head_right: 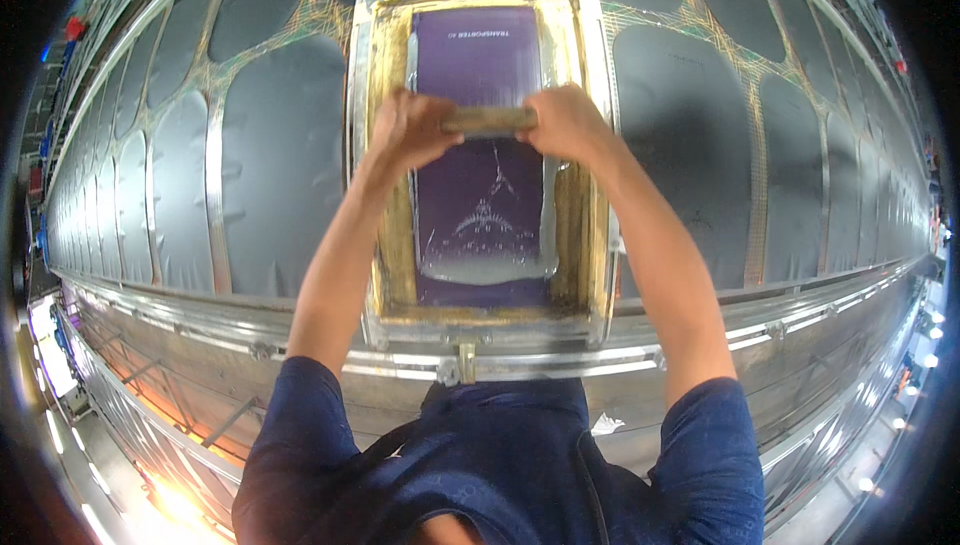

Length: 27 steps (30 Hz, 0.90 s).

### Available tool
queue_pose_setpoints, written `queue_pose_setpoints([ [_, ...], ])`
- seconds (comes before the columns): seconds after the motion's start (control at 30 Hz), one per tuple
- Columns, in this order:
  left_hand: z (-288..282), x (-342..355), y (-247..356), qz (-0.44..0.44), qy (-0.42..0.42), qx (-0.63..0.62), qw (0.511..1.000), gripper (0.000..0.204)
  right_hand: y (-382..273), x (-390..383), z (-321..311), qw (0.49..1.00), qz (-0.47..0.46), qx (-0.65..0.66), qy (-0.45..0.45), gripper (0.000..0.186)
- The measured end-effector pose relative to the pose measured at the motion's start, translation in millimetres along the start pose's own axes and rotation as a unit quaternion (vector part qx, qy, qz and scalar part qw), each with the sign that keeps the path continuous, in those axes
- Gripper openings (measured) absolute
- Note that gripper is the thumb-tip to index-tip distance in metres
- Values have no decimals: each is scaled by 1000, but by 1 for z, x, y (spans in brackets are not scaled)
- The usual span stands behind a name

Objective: The person uses a squeegee to spread ink across a screen printing frame mounted on a large curved surface. They repeatedly pull the squeegee downward to saturate the mesh, then lift and reposition it to continue the process. The person works methodically along the curved panel, ensuring even ink coverage.

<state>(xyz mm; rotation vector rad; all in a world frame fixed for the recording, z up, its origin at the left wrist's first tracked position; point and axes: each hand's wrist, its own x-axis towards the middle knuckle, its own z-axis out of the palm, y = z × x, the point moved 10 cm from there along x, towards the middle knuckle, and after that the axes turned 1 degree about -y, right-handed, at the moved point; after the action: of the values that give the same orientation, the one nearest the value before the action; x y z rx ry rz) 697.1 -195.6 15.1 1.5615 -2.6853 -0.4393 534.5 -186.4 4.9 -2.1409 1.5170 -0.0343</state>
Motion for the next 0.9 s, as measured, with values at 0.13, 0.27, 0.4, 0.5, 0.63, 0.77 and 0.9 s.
queue_pose_setpoints([
  [0.13,24,-125,57,35,42,-32,998,18,-42,-113,59,1000,6,-6,-11,26],
  [0.27,27,-201,90,38,112,-59,991,18,-78,-184,76,998,-45,30,17,33],
  [0.4,22,-211,99,47,145,-15,988,19,-21,-182,38,972,2,163,170,43],
  [0.5,26,-209,99,49,120,-6,992,17,73,-189,-3,884,168,44,435,40],
  [0.63,27,-213,97,47,119,11,992,13,137,-161,38,892,265,140,339,33],
  [0.77,22,-218,91,40,143,-16,989,16,124,-174,14,891,252,150,348,32],
  [0.9,-2,-240,67,29,197,-75,977,17,85,-173,-17,886,224,157,373,30],
])
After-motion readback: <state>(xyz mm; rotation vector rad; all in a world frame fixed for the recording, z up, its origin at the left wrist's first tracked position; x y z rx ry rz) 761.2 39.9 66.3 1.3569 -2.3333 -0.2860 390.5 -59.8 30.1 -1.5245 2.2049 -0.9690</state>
